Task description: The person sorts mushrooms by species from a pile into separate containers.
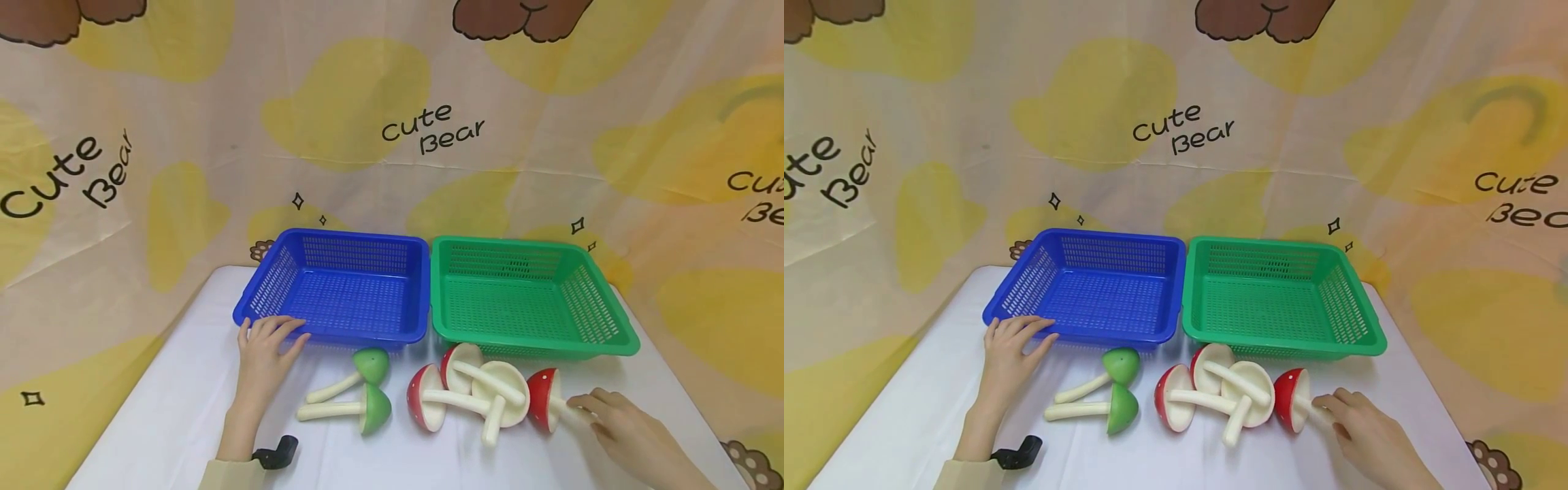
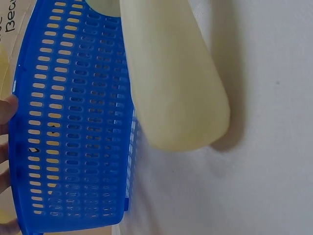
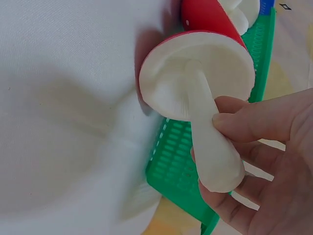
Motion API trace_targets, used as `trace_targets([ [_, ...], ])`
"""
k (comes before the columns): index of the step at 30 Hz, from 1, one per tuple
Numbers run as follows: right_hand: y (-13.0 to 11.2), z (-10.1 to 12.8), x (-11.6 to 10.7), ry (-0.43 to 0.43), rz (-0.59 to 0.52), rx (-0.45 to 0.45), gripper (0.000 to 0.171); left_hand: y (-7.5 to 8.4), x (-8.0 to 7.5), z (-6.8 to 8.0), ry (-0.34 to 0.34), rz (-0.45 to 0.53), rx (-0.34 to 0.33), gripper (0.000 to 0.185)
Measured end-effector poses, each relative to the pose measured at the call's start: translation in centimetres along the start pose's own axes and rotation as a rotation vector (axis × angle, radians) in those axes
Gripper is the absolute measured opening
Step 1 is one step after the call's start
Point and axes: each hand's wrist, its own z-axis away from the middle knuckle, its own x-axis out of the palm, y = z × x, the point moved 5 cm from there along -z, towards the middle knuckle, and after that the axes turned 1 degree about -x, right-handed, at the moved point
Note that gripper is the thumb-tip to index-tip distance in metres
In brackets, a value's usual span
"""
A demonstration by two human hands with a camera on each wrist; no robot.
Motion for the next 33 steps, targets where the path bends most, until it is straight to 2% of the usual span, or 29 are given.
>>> trace_targets([
  [6, -0.1, 0.5, -0.5, 0.084, 0.02, -0.047, 0.042, 0.0, 0.0, 0.1, 0.004, 0.001, 0.0, 0.025],
  [12, 0.1, 0.6, -1.2, 0.118, 0.035, -0.077, 0.045, 0.0, -0.1, 0.1, 0.003, -0.001, -0.002, 0.024],
  [15, 0.1, 0.6, -1.7, 0.107, 0.034, -0.057, 0.046, 0.1, -0.1, 0.1, 0.001, 0.004, -0.003, 0.024],
  [22, -0.2, 0.2, -3.0, 0.014, 0.024, -0.002, 0.044, 0.1, 0.0, 0.1, -0.001, 0.005, -0.006, 0.024],
  [26, -0.9, 0.0, -4.1, 0.08, 0.036, -0.039, 0.046, 0.1, 0.0, 0.0, 0.005, 0.008, -0.005, 0.024],
  [33, -3.0, -0.5, -6.4, 0.232, 0.029, -0.178, 0.056, 0.1, 0.1, 0.0, 0.005, 0.005, -0.007, 0.024],
])
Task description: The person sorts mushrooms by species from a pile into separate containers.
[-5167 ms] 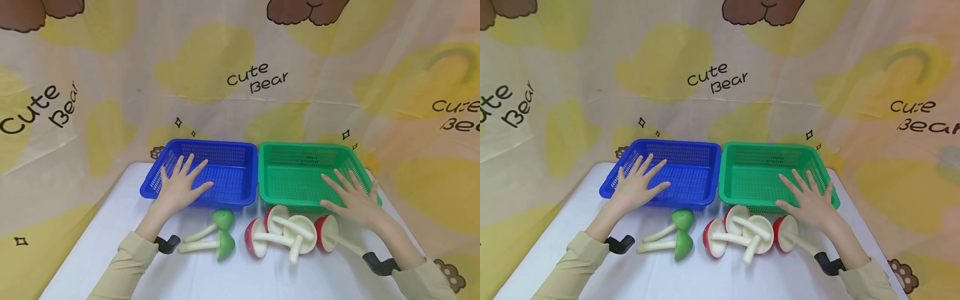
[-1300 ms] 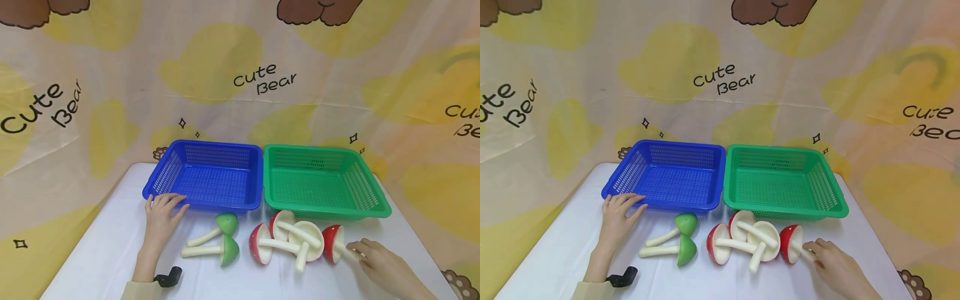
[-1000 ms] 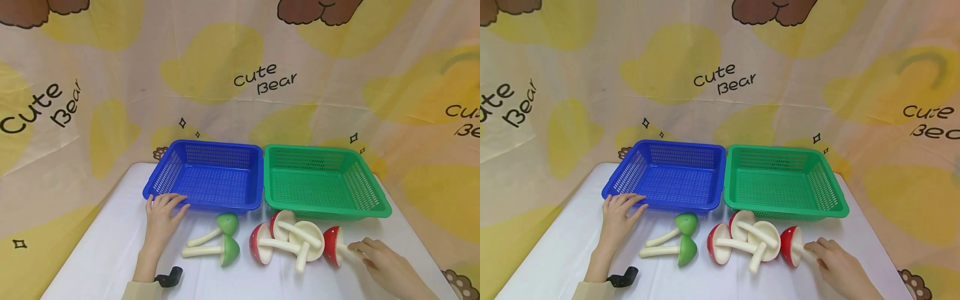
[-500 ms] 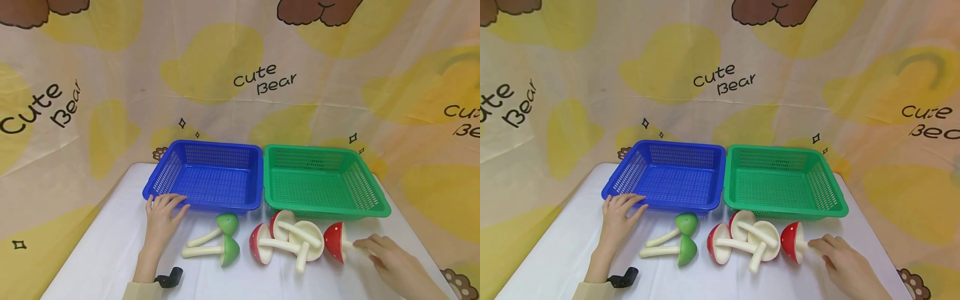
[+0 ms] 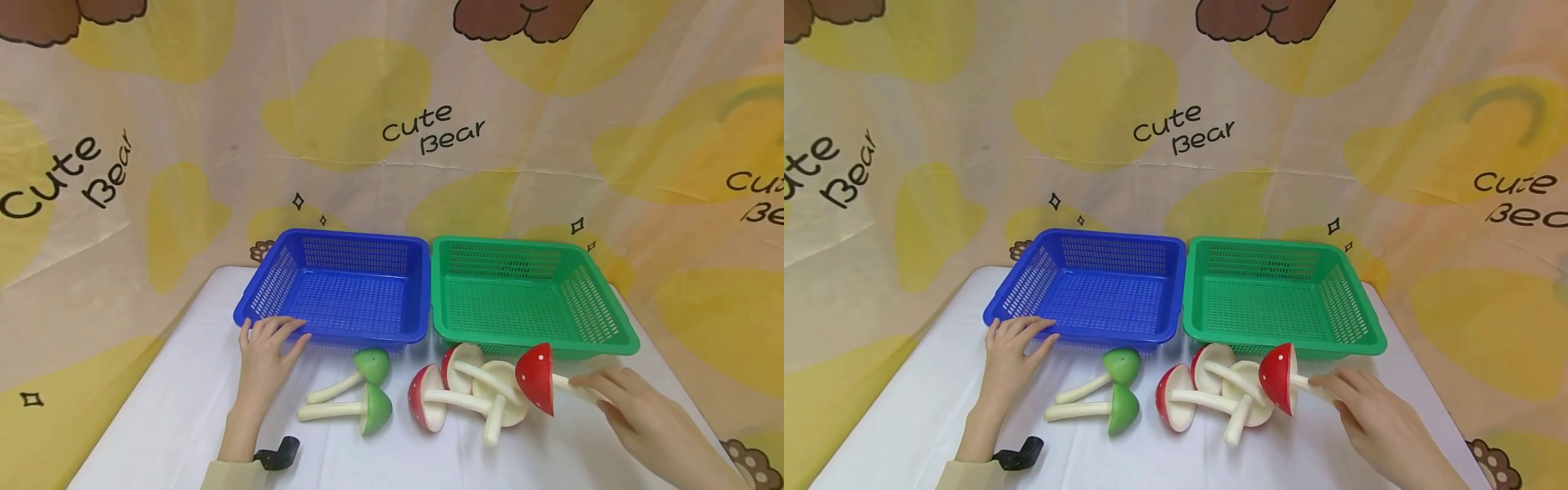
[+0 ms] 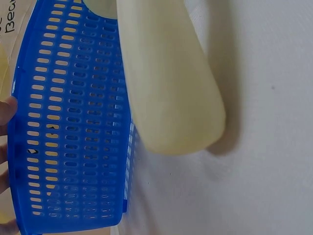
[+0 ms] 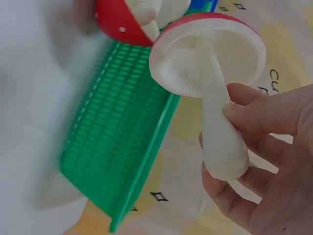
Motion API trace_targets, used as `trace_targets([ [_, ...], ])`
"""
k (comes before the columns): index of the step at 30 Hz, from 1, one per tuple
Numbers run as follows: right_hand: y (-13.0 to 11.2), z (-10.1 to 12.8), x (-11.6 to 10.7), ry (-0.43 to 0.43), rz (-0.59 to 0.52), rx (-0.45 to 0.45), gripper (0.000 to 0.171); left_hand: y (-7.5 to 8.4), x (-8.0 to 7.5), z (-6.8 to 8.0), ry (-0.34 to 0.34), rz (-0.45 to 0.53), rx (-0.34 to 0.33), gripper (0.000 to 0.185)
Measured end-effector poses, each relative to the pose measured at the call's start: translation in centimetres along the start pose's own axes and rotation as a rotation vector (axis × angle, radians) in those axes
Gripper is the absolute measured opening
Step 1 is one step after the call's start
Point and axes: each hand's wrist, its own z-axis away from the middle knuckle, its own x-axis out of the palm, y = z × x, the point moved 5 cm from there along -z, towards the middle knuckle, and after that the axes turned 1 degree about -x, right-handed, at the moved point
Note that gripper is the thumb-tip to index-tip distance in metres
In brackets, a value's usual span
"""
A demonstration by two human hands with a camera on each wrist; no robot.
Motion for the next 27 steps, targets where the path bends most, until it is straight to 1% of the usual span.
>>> trace_targets([
  [3, -0.8, -0.8, -0.8, 0.034, -0.02, -0.039, 0.058, 0.0, 0.0, 0.0, 0.003, 0.0, 0.003, 0.024],
  [6, -1.5, -1.8, -1.3, 0.048, -0.049, -0.056, 0.057, 0.0, -0.1, 0.0, 0.006, -0.003, 0.006, 0.024],
  [13, -2.9, -5.0, -1.8, 0.102, -0.111, -0.137, 0.051, -0.1, -0.1, -0.2, 0.016, 0.0, 0.016, 0.024],
  [21, -4.5, -8.7, -1.4, 0.058, -0.204, -0.159, 0.044, -0.1, 0.0, -0.1, 0.007, -0.009, 0.008, 0.023],
  [27, -5.8, -11.2, -1.1, 0.037, -0.222, -0.191, 0.042, 0.0, 0.1, 0.1, 0.014, -0.004, 0.011, 0.024],
])
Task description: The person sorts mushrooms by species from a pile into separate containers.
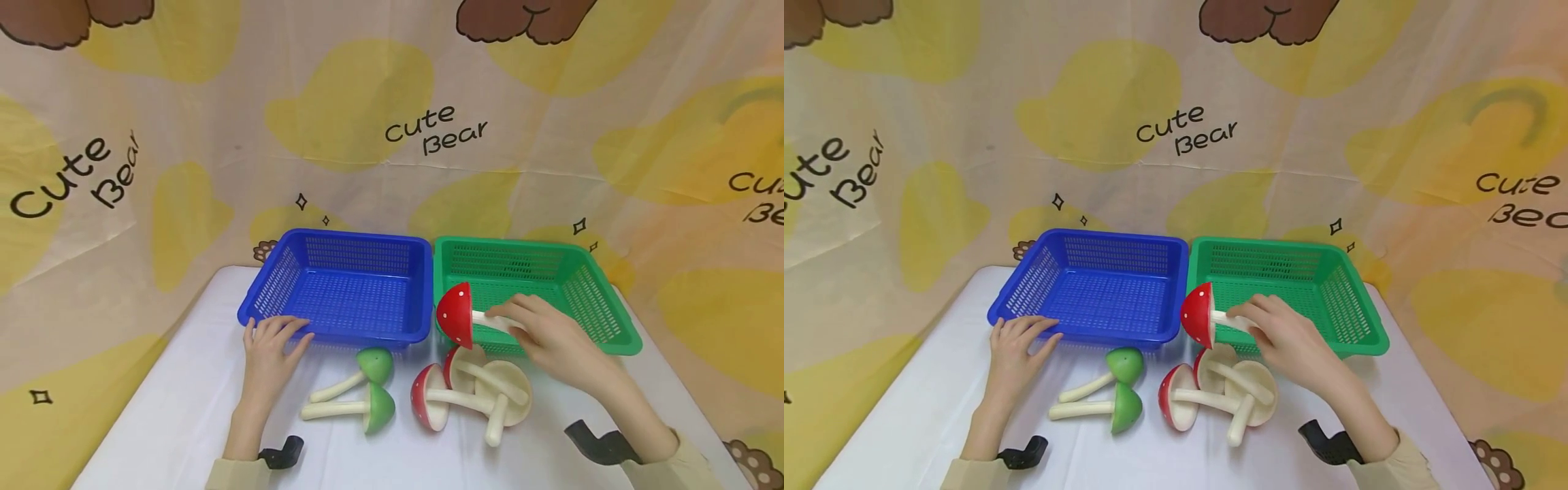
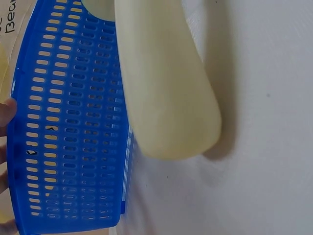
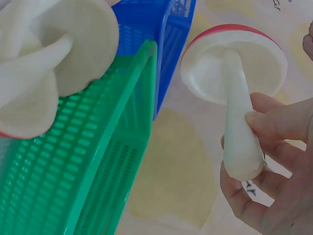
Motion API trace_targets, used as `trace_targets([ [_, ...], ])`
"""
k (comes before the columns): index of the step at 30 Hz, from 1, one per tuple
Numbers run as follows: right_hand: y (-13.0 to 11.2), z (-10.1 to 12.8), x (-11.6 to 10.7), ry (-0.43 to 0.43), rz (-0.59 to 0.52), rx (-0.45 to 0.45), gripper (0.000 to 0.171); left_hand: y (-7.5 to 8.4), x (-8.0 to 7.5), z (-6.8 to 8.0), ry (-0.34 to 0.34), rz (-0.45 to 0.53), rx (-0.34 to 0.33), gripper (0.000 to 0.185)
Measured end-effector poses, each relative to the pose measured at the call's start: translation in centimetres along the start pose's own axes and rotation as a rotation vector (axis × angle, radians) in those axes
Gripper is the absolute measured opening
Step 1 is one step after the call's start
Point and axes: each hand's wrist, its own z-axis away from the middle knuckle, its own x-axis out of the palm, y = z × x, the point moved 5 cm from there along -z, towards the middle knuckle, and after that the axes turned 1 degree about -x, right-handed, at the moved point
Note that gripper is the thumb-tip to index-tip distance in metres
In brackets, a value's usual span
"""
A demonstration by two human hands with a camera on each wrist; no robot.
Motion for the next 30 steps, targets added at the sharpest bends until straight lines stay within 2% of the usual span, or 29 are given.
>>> trace_targets([
  [10, -1.1, -4.8, 2.1, -0.058, -0.096, 0.002, 0.034, -0.4, -0.4, -0.1, -0.018, -0.006, -0.017, 0.023],
  [18, -1.7, -8.5, 4.2, -0.093, -0.178, 0.049, 0.029, -0.5, -0.3, -0.2, -0.002, 0.002, -0.021, 0.024],
  [24, -1.8, -10.6, 6.5, -0.089, -0.203, 0.052, 0.031, -0.1, 0.2, -0.1, -0.01, 0.006, -0.017, 0.024],
  [30, -2.3, -12.5, 8.8, -0.052, -0.269, 0.067, 0.032, -0.1, 0.1, 0.0, -0.004, -0.004, -0.015, 0.024],
])
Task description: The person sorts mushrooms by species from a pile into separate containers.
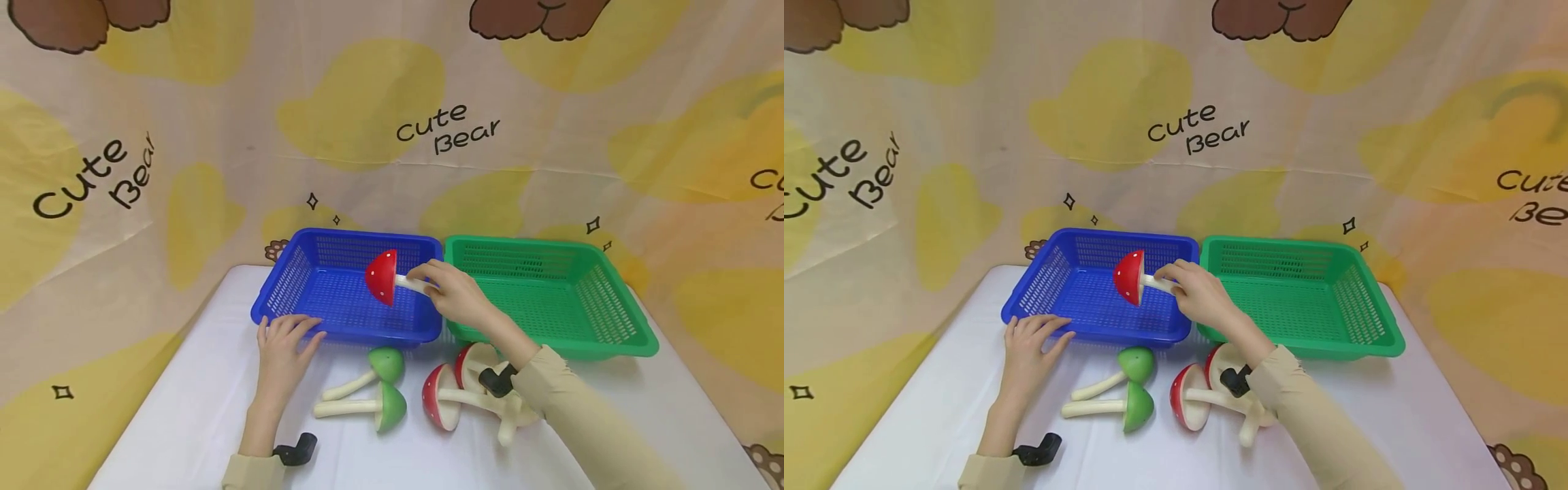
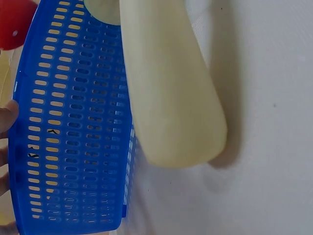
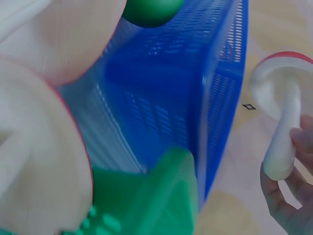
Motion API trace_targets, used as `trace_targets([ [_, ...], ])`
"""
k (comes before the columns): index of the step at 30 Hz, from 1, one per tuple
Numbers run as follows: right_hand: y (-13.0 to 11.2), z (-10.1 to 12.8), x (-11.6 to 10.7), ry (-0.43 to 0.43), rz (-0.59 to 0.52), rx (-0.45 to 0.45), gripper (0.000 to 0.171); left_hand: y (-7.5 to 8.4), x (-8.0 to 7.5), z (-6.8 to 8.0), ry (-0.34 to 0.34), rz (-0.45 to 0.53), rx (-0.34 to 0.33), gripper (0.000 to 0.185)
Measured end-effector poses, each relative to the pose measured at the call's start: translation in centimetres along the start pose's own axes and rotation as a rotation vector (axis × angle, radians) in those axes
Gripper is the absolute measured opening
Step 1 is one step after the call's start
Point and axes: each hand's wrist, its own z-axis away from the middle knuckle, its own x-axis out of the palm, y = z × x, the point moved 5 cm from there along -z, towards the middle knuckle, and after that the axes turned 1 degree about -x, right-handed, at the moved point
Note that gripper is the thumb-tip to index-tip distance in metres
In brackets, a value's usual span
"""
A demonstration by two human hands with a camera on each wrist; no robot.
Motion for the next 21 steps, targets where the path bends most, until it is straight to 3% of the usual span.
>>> trace_targets([
  [7, -0.3, -1.6, 2.4, -0.005, -0.054, 0.026, 0.032, 0.1, -0.1, 0.1, 0.0, -0.01, -0.001, 0.024],
  [21, -0.4, -3.1, 7.8, -0.187, -0.026, 0.04, 0.036, 0.4, -0.3, -0.1, -0.005, -0.024, -0.015, 0.025],
])
